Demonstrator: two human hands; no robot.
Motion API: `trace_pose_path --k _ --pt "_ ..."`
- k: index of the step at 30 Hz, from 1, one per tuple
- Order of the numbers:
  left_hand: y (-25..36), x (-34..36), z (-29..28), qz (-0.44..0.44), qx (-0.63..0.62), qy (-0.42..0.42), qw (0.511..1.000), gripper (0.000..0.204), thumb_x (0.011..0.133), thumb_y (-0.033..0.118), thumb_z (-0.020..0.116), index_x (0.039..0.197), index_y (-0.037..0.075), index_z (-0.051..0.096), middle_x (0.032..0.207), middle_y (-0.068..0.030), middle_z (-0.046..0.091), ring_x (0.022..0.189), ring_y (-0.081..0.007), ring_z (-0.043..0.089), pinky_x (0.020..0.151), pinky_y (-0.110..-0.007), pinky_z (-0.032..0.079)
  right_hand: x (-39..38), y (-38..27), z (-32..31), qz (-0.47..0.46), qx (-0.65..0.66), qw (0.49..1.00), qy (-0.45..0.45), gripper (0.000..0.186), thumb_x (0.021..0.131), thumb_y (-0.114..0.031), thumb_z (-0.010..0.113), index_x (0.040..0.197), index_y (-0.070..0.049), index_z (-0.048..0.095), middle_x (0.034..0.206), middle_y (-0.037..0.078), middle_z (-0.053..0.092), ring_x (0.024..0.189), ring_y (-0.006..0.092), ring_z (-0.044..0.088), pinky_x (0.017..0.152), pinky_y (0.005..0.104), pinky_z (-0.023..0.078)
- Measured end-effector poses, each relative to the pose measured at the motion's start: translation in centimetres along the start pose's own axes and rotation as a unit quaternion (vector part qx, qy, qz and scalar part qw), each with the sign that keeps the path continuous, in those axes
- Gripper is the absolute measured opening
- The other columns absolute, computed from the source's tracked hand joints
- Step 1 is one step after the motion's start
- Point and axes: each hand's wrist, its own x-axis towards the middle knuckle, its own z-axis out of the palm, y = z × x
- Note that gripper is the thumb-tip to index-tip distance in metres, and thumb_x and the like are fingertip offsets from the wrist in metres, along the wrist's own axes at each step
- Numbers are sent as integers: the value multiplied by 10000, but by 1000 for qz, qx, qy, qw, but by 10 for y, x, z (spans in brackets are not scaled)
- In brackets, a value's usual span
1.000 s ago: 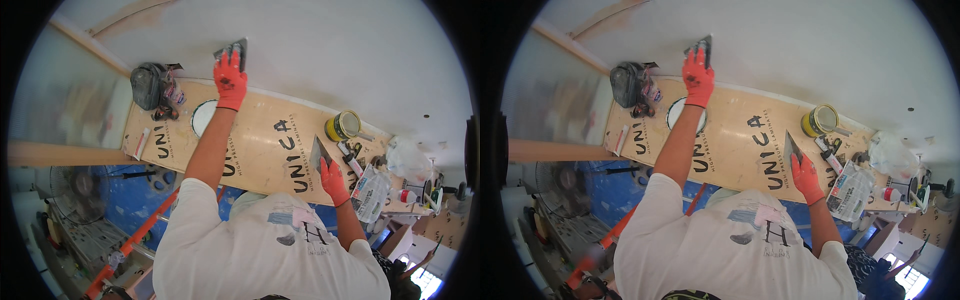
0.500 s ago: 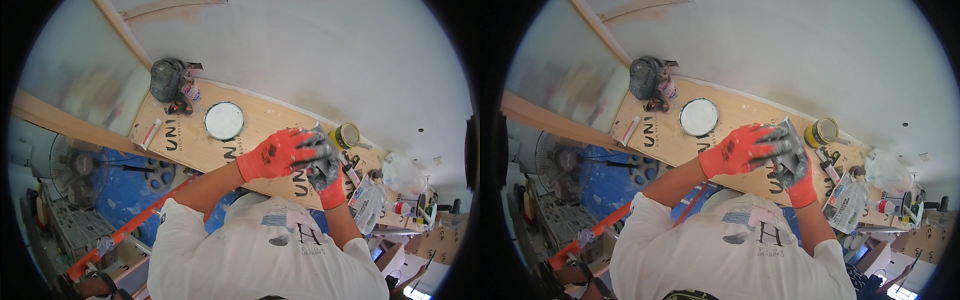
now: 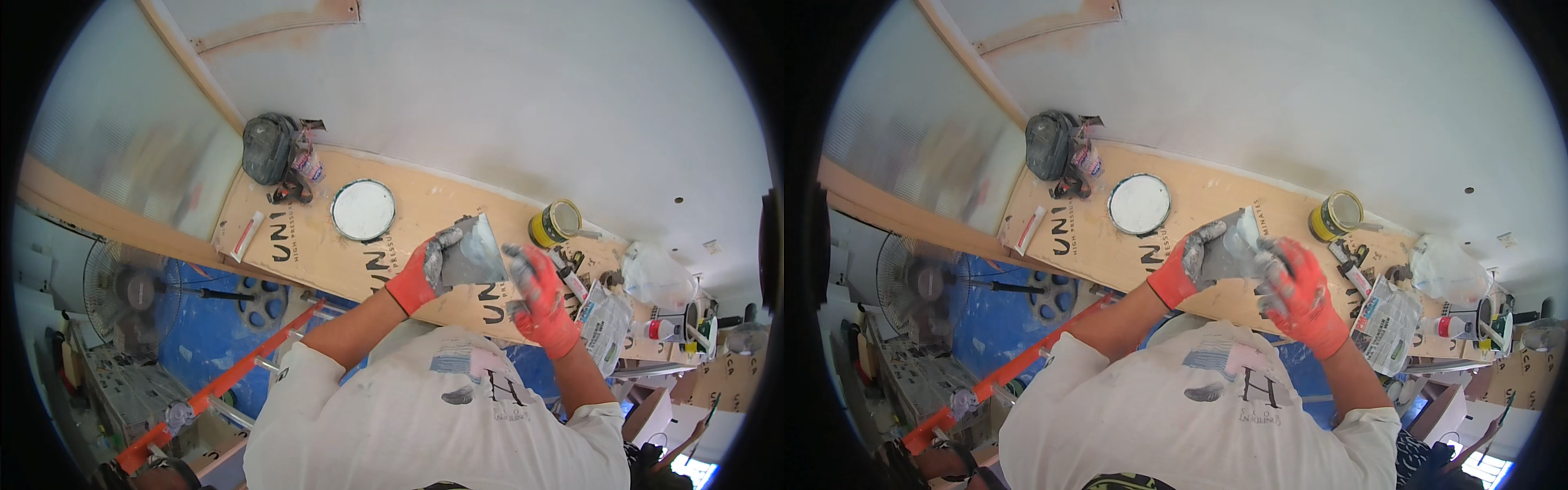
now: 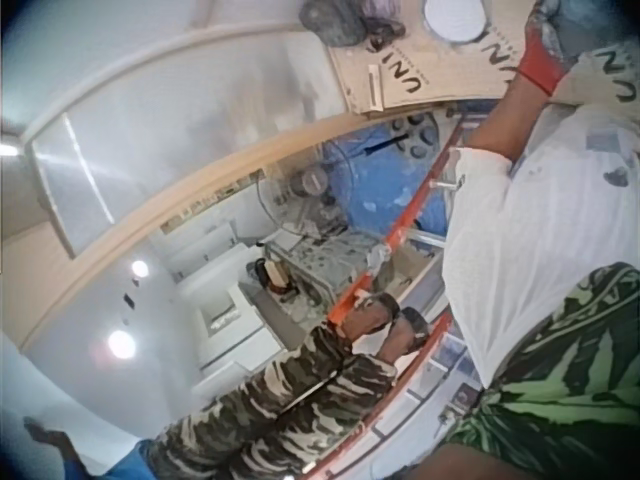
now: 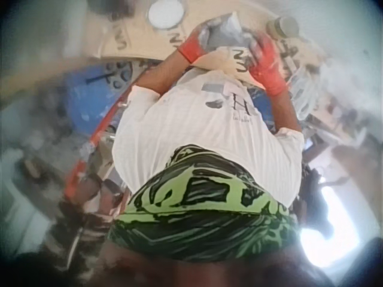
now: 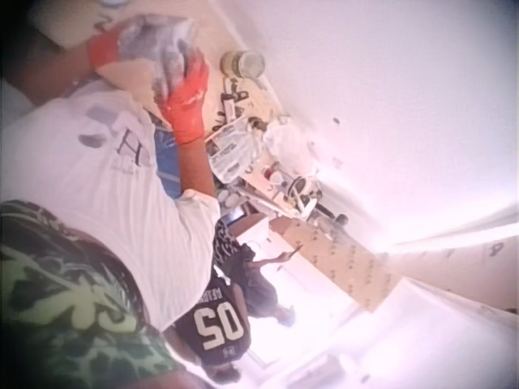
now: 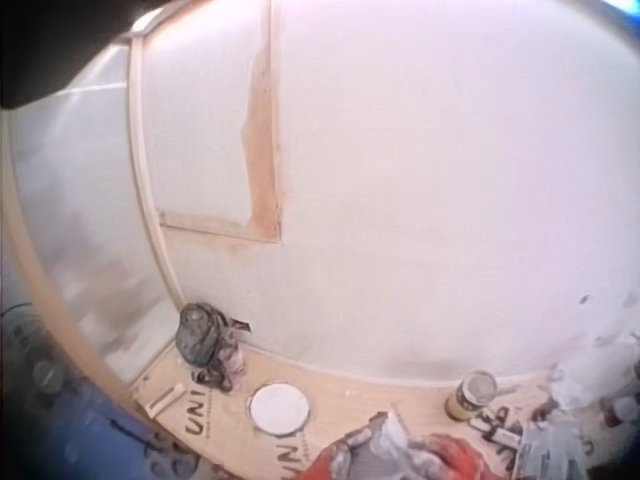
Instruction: The person applies plaster compound to a wall using a putty knife and a hawk. They scoop compound from a container onto the hawk, then spread and smooth the material over a wall seam.
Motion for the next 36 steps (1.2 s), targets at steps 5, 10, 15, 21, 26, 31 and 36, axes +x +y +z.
trace_pose_path --k 5,10,15,21,26,31,36 --pt "16 -10 34 156 77 47 984 339 954 183 576 1268 56 596 1160 -103 662 1068 -254 645 926 -418 530 -17 25 -3 96 -160 973 -135 515 840 -234 676 1323 -112 544 1154 177 580 1023 361 573 920 453 463" --pt "170 -12 100 677 521 124 505 296 975 232 583 978 -59 637 871 -177 677 764 -240 599 731 -345 470 -101 57 32 288 26 955 -69 398 960 -242 585 1298 -35 546 1091 235 638 1010 412 608 887 445 487" --pt "276 -9 127 591 628 368 348 411 913 340 633 923 -72 634 826 -260 657 797 -376 643 728 -418 491 -163 62 77 433 77 898 -25 394 996 -281 536 1239 29 555 1119 288 631 1035 466 603 887 487 488" --pt "271 8 159 603 637 355 322 407 930 351 571 1049 -31 646 917 -244 682 878 -422 642 787 -431 504 -205 75 83 493 118 861 -37 395 997 -282 526 1244 26 553 1178 299 598 1103 459 567 942 491 454" --pt "272 25 162 628 635 366 260 388 944 320 532 1107 -15 640 964 -240 681 906 -413 644 808 -426 508 -259 120 98 284 -96 950 -85 378 970 -136 496 1330 -20 519 1068 259 561 971 439 555 806 497 460" --pt "264 51 174 582 667 418 204 403 950 308 516 1159 -20 619 990 -220 667 908 -399 640 818 -429 512 -263 138 106 297 -58 953 -35 471 923 -74 494 1393 -44 478 1063 261 552 955 432 554 786 498 454" --pt "273 77 152 612 676 407 52 401 957 294 507 1140 -46 616 1032 -215 642 898 -384 642 800 -445 516 -238 129 98 295 -75 943 -137 519 897 -49 496 1414 -38 457 1067 261 555 967 437 555 807 498 463"
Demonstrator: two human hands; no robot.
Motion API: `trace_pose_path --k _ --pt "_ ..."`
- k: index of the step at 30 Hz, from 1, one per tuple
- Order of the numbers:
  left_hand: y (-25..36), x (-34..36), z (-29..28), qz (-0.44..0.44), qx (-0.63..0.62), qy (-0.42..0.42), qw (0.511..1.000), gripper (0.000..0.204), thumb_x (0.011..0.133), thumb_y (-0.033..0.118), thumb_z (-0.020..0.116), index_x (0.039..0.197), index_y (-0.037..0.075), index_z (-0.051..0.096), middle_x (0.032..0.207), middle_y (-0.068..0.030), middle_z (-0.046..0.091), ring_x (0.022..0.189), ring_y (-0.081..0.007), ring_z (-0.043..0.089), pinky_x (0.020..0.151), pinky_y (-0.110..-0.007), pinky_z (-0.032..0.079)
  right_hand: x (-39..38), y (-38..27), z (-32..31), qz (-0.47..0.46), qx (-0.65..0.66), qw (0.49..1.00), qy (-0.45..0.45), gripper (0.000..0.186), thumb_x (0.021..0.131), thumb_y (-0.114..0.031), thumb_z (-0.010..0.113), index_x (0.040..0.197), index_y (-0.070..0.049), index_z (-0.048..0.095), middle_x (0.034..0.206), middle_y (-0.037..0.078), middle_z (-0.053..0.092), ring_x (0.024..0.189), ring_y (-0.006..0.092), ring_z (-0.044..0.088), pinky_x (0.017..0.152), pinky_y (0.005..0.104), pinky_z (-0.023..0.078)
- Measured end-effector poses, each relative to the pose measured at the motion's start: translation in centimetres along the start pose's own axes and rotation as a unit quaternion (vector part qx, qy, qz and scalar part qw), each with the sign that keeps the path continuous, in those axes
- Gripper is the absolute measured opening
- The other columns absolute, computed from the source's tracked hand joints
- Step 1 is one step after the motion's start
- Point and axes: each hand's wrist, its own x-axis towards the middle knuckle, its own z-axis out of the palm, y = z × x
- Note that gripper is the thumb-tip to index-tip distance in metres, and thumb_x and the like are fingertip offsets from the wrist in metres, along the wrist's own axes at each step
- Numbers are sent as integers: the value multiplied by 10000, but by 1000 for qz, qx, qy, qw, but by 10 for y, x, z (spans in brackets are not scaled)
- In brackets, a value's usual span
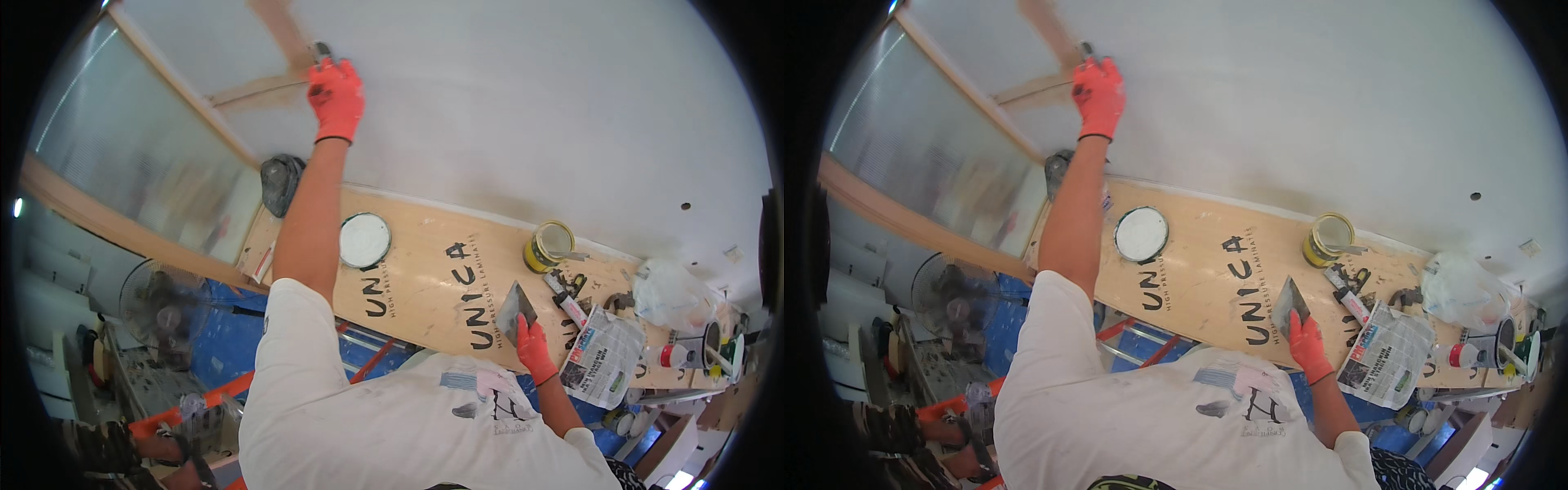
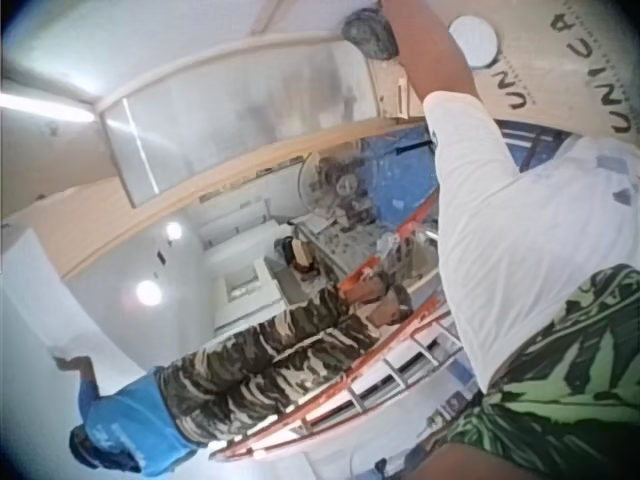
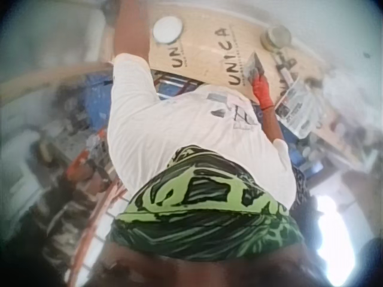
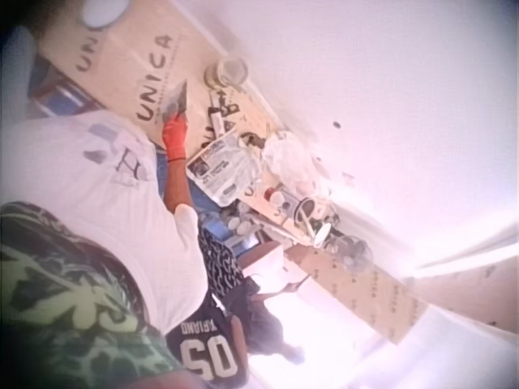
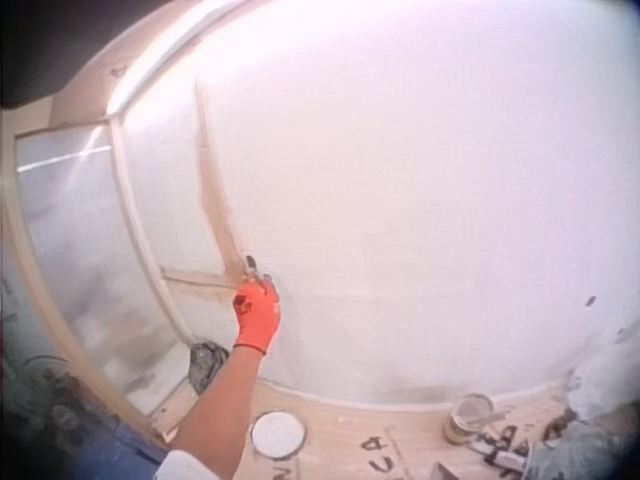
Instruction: The person applies plaster compound to a wall using a putty knife and a hawk. They scoop compound from a container onto the hawk, then spread and smooth the material over a wall seam.
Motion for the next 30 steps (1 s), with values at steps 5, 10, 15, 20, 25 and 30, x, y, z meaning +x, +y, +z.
trace_pose_path --k 5,10,15,20,25,30 --pt "41 -31 -31 -76 -205 -92 971 367 961 266 506 1153 -25 619 1002 -229 643 894 -397 635 794 -456 509 12 5 11 -6 70 997 37 442 926 -94 517 1359 -8 485 1124 291 549 999 465 562 826 513 474" --pt "5 -11 -55 -100 -148 -45 983 372 957 274 508 1172 -7 622 973 -231 649 890 -409 632 786 -461 504 26 -13 -7 4 112 992 49 338 976 -200 547 1230 22 546 1076 302 594 1009 476 572 838 515 471" --pt "4 -2 -24 -101 -110 -38 988 374 953 265 522 1135 -49 614 906 -221 655 884 -405 633 783 -460 502 9 -5 1 44 140 986 81 327 986 -226 543 1205 15 555 1035 287 617 998 476 576 836 511 468" --pt "39 -13 -12 -30 -97 -6 995 328 937 250 554 1045 -54 611 832 -206 648 836 -382 616 731 -461 496 -12 16 10 23 40 993 108 302 982 -226 544 1178 1 579 1038 288 612 998 477 574 829 513 469" --pt "118 -38 -9 -32 -172 -12 984 289 934 223 560 993 -57 599 819 -205 629 802 -375 606 683 -459 492 -20 38 8 92 157 981 74 352 951 -131 505 1289 -45 550 1091 279 567 1011 461 552 839 498 465" --pt "191 -53 -13 -13 -184 -19 983 252 925 199 580 972 -48 573 820 -180 578 737 -343 598 645 -436 493 -9 48 -15 125 186 972 68 300 981 -228 536 1167 1 590 1027 278 609 965 467 574 811 511 466"
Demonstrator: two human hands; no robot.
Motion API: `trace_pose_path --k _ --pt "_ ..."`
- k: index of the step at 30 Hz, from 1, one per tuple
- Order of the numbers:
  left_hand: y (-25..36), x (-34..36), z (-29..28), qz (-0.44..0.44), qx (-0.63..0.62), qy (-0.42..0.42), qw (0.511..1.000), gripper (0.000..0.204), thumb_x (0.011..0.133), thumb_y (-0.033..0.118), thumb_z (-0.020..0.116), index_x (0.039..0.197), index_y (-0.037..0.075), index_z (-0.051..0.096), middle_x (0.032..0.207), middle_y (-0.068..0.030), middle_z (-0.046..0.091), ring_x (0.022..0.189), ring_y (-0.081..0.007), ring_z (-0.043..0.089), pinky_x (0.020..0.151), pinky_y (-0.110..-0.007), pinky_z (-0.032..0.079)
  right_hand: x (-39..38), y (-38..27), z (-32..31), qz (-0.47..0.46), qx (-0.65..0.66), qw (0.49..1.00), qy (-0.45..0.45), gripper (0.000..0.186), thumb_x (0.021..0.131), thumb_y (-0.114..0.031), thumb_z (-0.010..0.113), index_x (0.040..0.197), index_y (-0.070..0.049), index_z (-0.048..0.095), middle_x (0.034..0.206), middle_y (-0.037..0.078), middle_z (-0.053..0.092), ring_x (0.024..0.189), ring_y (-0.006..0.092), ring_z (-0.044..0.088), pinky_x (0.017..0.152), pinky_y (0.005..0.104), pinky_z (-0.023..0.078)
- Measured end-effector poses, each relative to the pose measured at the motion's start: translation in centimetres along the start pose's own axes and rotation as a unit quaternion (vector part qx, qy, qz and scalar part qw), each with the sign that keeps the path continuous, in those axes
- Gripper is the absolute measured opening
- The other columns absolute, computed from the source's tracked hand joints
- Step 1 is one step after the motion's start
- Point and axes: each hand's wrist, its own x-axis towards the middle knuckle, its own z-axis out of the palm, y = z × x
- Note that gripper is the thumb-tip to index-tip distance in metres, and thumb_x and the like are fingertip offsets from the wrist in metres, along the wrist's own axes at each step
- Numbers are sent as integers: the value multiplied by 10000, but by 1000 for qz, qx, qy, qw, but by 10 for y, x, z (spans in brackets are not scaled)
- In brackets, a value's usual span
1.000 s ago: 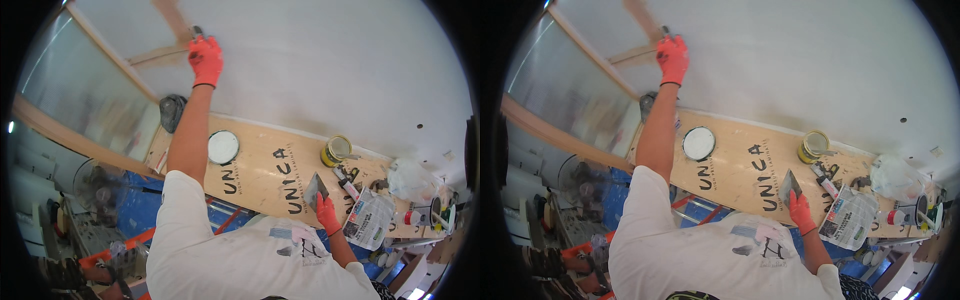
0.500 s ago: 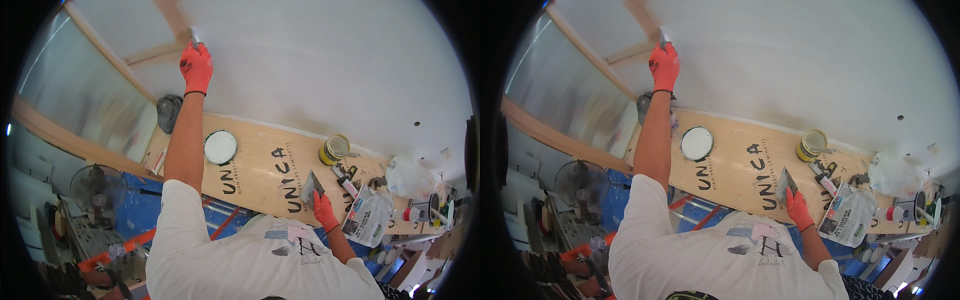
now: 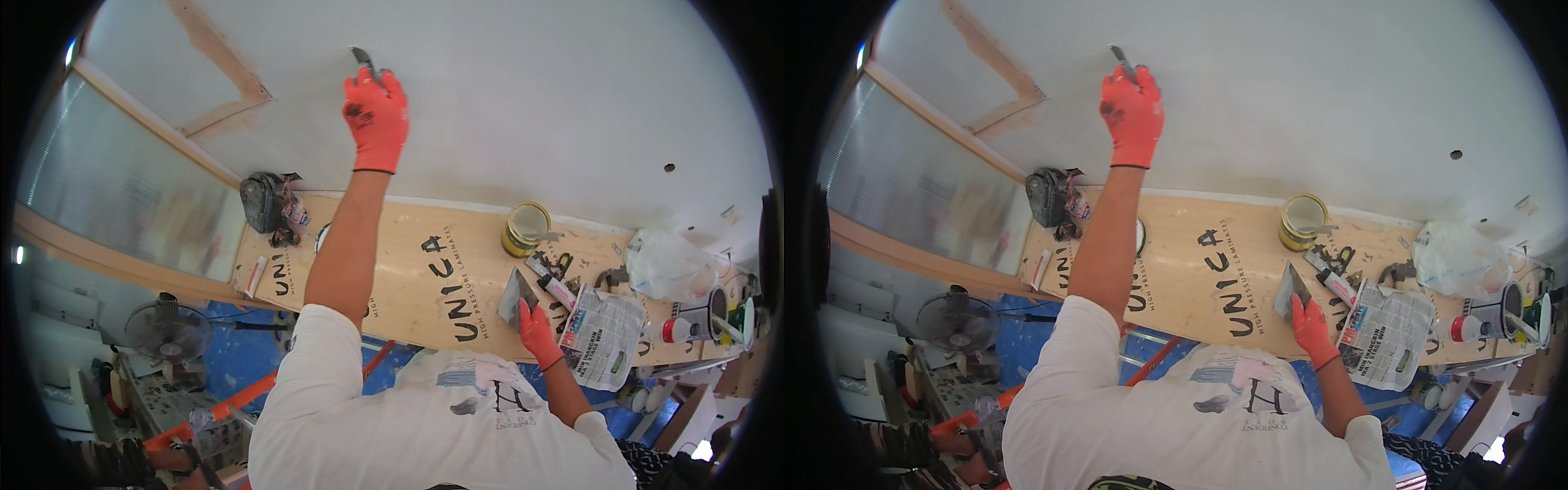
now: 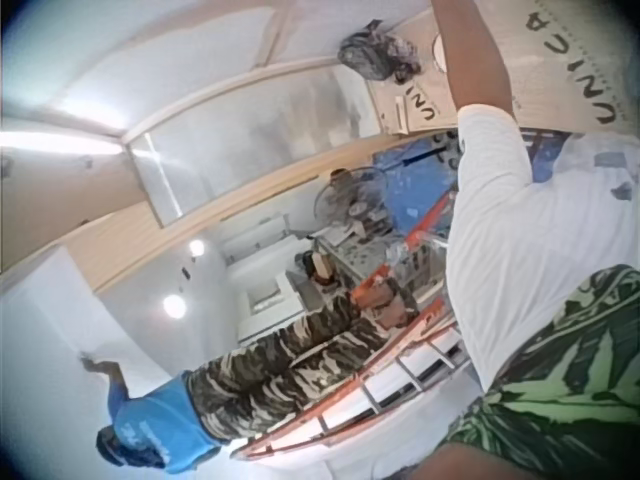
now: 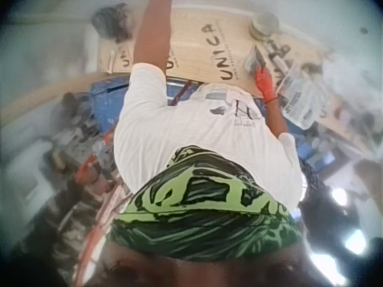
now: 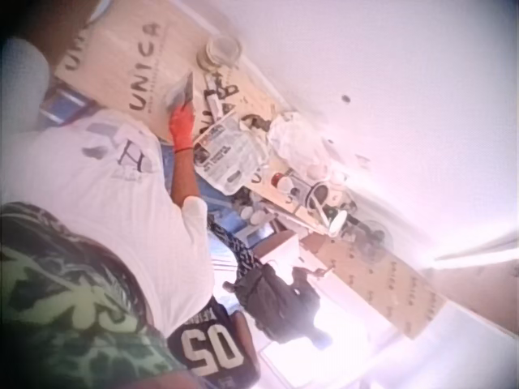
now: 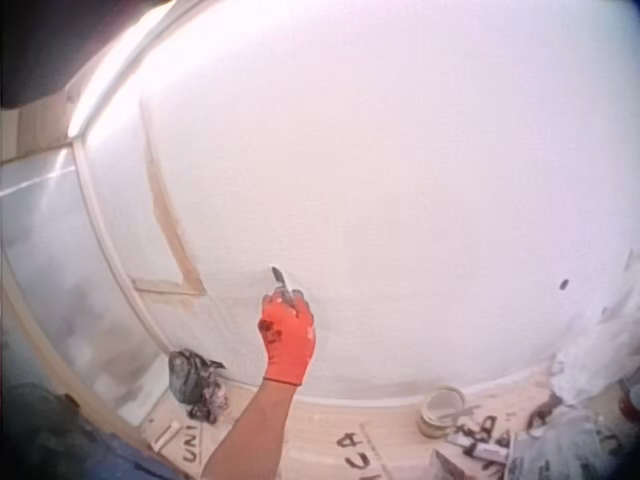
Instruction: The person applies plaster compound to a wall using a putty knife and a hawk. They scoop compound from a container onto the hawk, then spread and smooth the material over a wall seam.
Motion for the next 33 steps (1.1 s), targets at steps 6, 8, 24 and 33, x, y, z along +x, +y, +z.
trace_pose_path --k 6,8,24,33 --pt "92 -31 36 11 -40 -22 999 241 908 151 596 1034 -50 553 949 -201 566 735 -347 601 637 -405 513 -1 9 0 -59 26 998 7 450 919 -64 503 1368 -44 510 1079 255 575 972 446 568 843 484 469" --pt "117 -41 41 22 -42 -54 997 252 909 135 596 1063 -59 551 960 -192 572 746 -341 606 649 -400 517 -5 16 7 -68 11 998 -1 486 899 -52 515 1385 -44 489 1104 261 566 993 450 564 858 487 469" --pt "-162 47 -88 -91 72 10 993 329 936 239 543 1115 -24 625 895 -224 671 835 -372 656 744 -422 506 -31 68 43 -38 -105 989 99 675 846 90 455 1499 -25 333 1193 270 519 1071 418 541 956 442 434" --pt "-124 32 -65 -117 -8 -4 993 268 941 192 556 1080 -26 629 854 -165 651 738 -284 647 685 -388 505 -30 73 40 -24 -13 997 68 652 862 92 441 1493 -46 352 1261 264 498 1141 408 524 1000 414 421"
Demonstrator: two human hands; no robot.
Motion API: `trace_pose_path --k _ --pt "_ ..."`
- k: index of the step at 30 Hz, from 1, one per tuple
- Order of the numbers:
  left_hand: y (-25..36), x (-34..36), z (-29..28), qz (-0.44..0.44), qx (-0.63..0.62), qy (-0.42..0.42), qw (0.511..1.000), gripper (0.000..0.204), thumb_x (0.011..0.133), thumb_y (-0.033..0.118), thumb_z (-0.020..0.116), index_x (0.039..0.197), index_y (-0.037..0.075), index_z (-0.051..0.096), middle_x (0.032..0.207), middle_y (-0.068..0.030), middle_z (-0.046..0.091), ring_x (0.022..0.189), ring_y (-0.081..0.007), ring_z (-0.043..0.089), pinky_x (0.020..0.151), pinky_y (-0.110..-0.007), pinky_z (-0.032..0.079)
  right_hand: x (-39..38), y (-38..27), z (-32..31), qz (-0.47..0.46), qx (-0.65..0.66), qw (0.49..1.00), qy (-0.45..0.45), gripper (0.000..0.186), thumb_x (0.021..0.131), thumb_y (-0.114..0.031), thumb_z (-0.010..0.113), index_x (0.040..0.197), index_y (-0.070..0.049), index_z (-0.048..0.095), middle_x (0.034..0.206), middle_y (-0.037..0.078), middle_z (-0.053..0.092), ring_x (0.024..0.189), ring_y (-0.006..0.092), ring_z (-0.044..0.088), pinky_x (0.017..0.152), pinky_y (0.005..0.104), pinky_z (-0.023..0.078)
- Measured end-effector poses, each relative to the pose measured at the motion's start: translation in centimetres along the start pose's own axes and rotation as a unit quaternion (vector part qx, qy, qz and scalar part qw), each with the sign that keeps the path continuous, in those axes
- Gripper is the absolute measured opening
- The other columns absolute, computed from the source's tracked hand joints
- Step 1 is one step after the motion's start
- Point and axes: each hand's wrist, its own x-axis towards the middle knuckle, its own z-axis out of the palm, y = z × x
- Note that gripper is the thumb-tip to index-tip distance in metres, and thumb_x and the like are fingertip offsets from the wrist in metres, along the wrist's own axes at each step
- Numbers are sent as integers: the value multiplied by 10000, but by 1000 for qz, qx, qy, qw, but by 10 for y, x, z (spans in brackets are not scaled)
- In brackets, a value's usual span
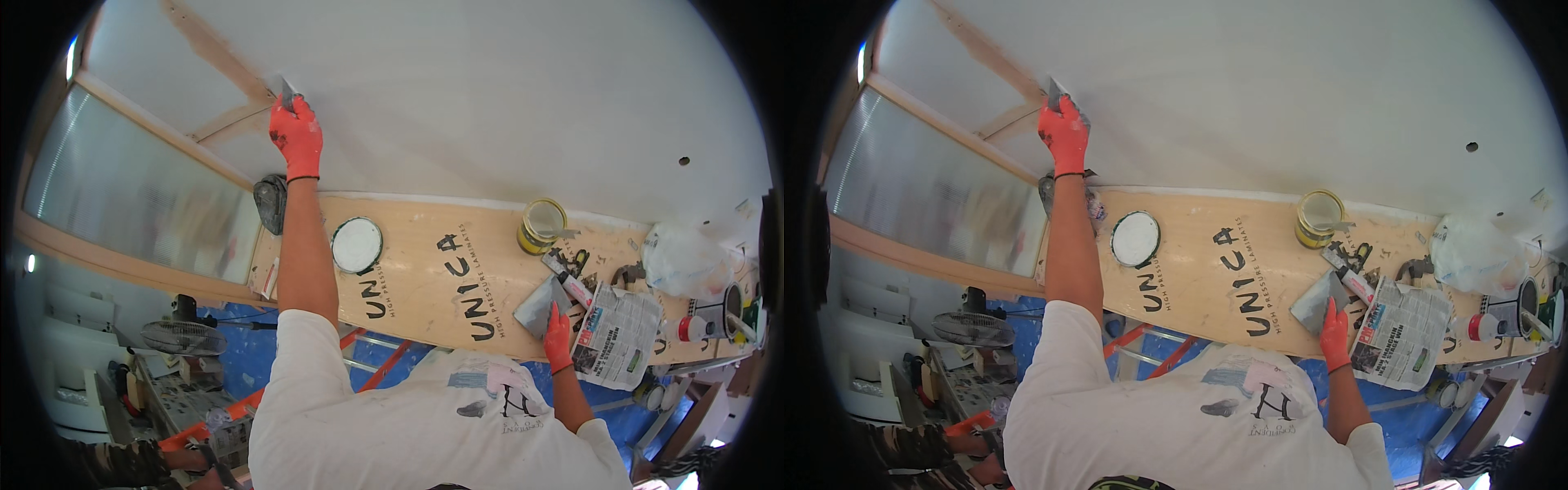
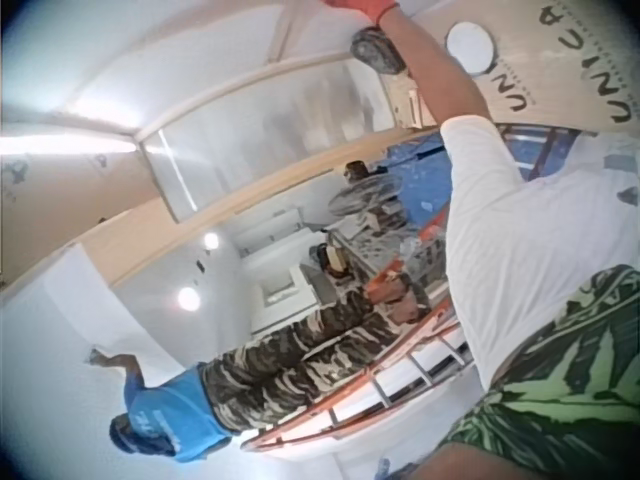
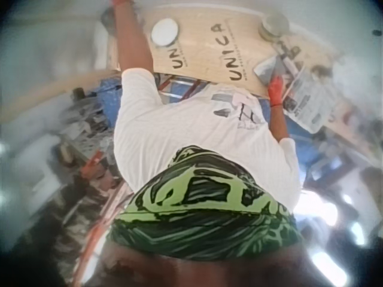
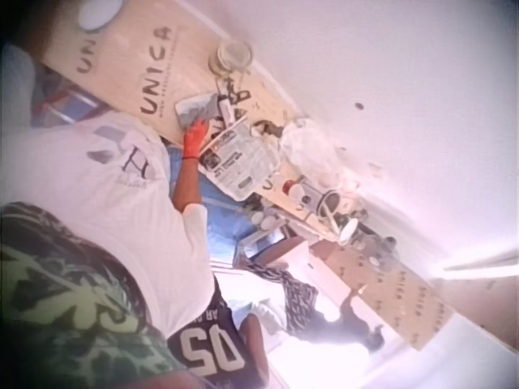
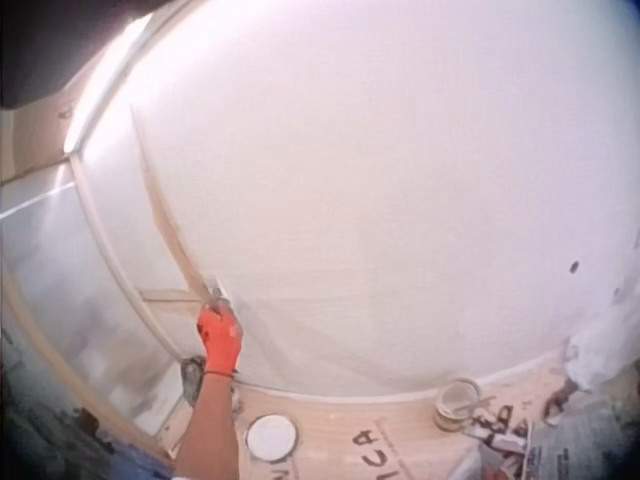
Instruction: The person applies plaster compound to a wall using a putty knife and a hawk. They scoop compound from a container onto the hawk, then spread and smooth the material over a wall seam.
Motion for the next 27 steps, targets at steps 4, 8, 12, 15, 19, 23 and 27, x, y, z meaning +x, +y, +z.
trace_pose_path --k 4,8,12,15,19,23,27 --pt "55 -31 22 65 -107 -19 992 229 937 150 574 1077 -26 619 838 -125 629 675 -209 623 626 -350 490 5 5 -1 -41 -6 999 6 721 802 104 419 1504 -27 323 1199 256 505 1100 414 504 999 429 393" --pt "104 -62 51 110 -96 -28 989 234 927 157 574 1063 -28 618 824 -131 609 670 -250 615 619 -376 483 7 7 -4 -61 -6 998 8 708 802 98 405 1496 -29 340 1170 262 516 1089 427 504 986 443 398" --pt "156 -92 73 113 -80 -26 990 229 925 170 562 1014 -28 636 821 -133 604 683 -286 601 634 -398 478 7 -1 -5 -55 -1 998 -1 685 812 93 403 1485 -29 362 1139 263 530 1074 439 503 982 448 402" --pt "197 -119 90 95 -114 -79 986 264 922 168 568 1074 -37 634 890 -153 633 732 -299 621 676 -386 495 7 0 -9 -12 -40 999 -32 603 881 48 441 1476 -24 374 1171 242 545 1113 397 512 987 445 403" --pt "226 -151 99 117 -264 -208 934 340 961 176 543 1207 -57 574 1003 -178 617 747 -269 613 689 -367 491 7 -37 -33 74 114 991 20 525 961 -68 508 1470 -36 384 1211 196 560 1144 324 529 967 418 432" --pt "239 -212 27 111 -489 -369 783 377 959 132 524 1300 -28 543 1251 -170 582 1007 -227 601 859 -331 489 6 -118 -73 110 479 860 135 502 962 -109 555 1434 -27 406 1162 170 577 1057 259 572 867 377 510" --pt "232 -266 -40 421 -386 -462 678 627 714 112 744 1316 141 574 1370 -152 494 1203 -403 520 979 -438 477 9 -196 -142 85 729 677 55 512 927 -87 610 1403 -42 426 1246 113 565 1079 193 591 878 302 537"
